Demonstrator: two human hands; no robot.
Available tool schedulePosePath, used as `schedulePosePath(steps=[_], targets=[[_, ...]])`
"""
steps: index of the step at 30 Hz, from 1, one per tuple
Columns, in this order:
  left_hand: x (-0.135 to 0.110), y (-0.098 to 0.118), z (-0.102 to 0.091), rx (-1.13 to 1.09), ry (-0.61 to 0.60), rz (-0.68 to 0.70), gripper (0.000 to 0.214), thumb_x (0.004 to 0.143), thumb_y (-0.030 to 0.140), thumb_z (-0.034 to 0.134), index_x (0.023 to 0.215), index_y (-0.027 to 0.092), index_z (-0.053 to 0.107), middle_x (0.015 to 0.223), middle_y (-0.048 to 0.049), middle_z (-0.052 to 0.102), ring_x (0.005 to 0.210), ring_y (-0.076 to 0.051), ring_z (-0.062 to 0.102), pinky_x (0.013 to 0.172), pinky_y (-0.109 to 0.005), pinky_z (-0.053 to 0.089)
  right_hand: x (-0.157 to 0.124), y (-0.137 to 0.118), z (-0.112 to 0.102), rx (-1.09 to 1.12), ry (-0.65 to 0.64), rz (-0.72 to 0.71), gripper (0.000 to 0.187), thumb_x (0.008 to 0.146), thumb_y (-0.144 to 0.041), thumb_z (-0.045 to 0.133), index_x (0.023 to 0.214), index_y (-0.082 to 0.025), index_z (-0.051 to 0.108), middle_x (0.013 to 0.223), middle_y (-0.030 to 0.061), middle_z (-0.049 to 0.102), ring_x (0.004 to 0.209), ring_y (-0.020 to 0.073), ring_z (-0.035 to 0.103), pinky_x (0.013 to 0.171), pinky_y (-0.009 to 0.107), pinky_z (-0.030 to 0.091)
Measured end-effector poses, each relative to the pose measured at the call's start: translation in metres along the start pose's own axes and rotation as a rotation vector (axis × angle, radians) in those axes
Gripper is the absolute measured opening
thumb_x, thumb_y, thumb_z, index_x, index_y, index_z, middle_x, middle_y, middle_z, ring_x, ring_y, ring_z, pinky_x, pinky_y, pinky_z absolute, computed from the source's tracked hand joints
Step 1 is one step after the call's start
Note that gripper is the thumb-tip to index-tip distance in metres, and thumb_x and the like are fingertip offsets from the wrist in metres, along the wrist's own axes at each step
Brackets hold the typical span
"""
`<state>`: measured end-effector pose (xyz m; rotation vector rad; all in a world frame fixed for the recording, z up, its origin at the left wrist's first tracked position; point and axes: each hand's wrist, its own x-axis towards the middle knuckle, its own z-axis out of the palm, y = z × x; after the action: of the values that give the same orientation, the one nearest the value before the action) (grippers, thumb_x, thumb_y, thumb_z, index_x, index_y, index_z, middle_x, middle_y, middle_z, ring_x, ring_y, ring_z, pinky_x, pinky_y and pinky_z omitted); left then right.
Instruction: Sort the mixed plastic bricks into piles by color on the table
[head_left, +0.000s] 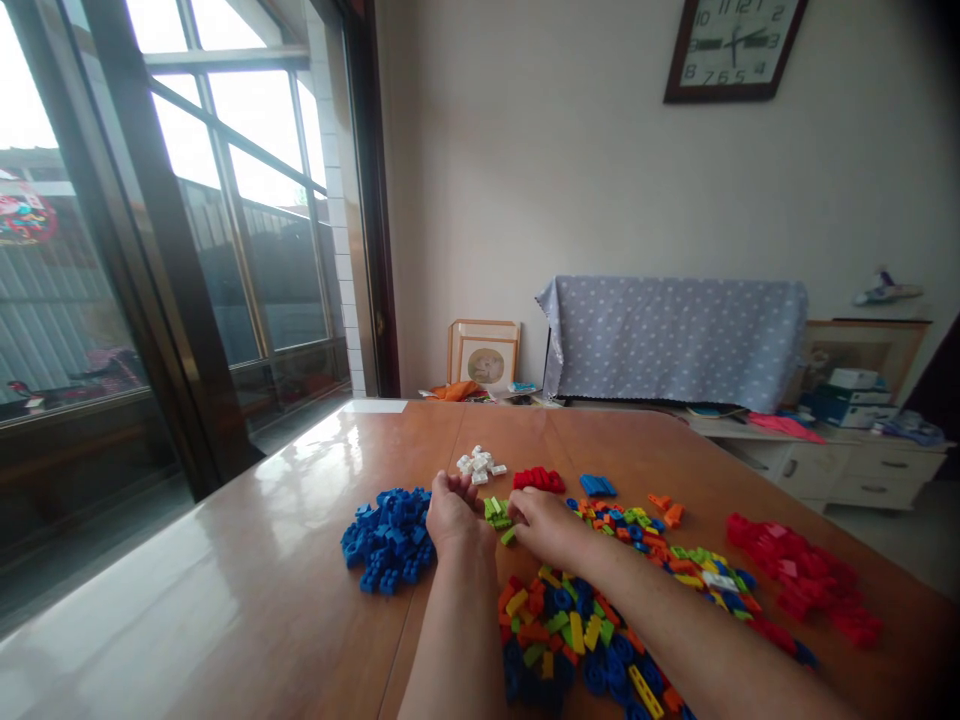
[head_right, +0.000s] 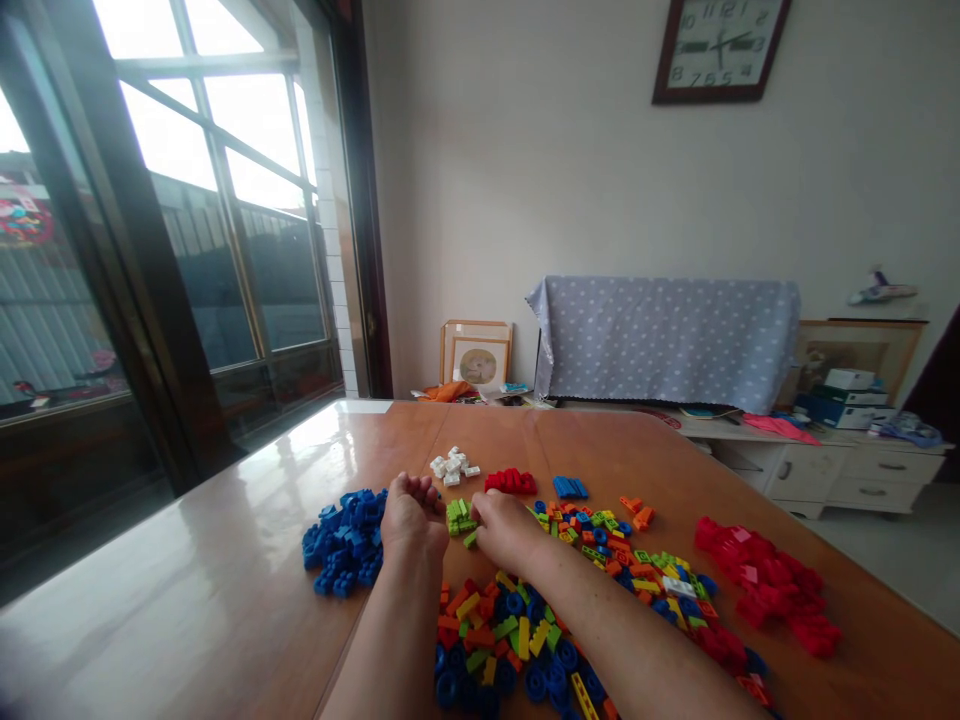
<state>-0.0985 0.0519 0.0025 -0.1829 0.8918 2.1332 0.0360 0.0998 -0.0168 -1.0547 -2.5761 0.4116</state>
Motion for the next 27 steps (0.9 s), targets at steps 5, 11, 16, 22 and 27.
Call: schedulePosePath(steps=[5, 11, 16, 22, 27], targets=[[0.0, -0.001, 0.0, -0.003, -0.005, -0.003, 0.015, 0.082, 0.031, 0.062, 0.08, 0.019, 0.054, 0.07, 0.0025, 0.059, 0.049, -0.008, 0.05, 0.048, -0.02, 0.035, -0.006, -0.005, -0.006, 0.023, -0.062, 0.01, 0.011, 0.08, -0.02, 0.061, 0.088, -0.022, 0.067, 0.086, 0.002, 0.069, 0.079, 0.017, 0.06, 0.063, 0.025, 0.031], [0.0, 0.0, 0.001, 0.002, -0.008, -0.011, 0.015, 0.081, 0.031, 0.062, 0.079, 0.019, 0.053, 0.07, 0.0028, 0.06, 0.049, -0.008, 0.05, 0.048, -0.021, 0.035, -0.007, -0.005, -0.004, 0.152, -0.136, -0.048, 0.021, 0.08, -0.018, 0.055, 0.093, -0.023, 0.071, 0.09, 0.0009, 0.074, 0.082, 0.0173, 0.064, 0.065, 0.023, 0.037], [0.0, -0.001, 0.001, 0.017, -0.01, -0.007, 0.016, 0.081, 0.032, 0.062, 0.078, 0.02, 0.052, 0.07, 0.0031, 0.06, 0.048, -0.008, 0.05, 0.048, -0.021, 0.035, -0.004, -0.001, -0.001, 0.22, -0.114, -0.049, 0.023, 0.079, -0.016, 0.053, 0.093, -0.022, 0.071, 0.09, 0.0009, 0.074, 0.083, 0.0173, 0.065, 0.068, 0.023, 0.04], [-0.002, -0.003, 0.003, 0.035, -0.006, -0.008, 0.015, 0.08, 0.031, 0.062, 0.077, 0.019, 0.053, 0.069, 0.0022, 0.06, 0.048, -0.008, 0.05, 0.048, -0.021, 0.034, -0.009, 0.015, -0.022, 0.341, -0.039, 0.015, 0.021, 0.08, -0.017, 0.053, 0.091, -0.021, 0.07, 0.089, 0.0007, 0.073, 0.082, 0.0156, 0.063, 0.068, 0.023, 0.042], [-0.009, -0.005, 0.007, 0.041, -0.005, -0.023, 0.015, 0.079, 0.03, 0.063, 0.076, 0.019, 0.054, 0.07, 0.0015, 0.061, 0.05, -0.009, 0.051, 0.049, -0.022, 0.035, -0.034, 0.056, -0.056, 0.468, 0.056, 0.198, 0.022, 0.085, -0.031, 0.055, 0.098, -0.02, 0.069, 0.089, 0.0009, 0.072, 0.081, 0.0158, 0.062, 0.068, 0.024, 0.045]])
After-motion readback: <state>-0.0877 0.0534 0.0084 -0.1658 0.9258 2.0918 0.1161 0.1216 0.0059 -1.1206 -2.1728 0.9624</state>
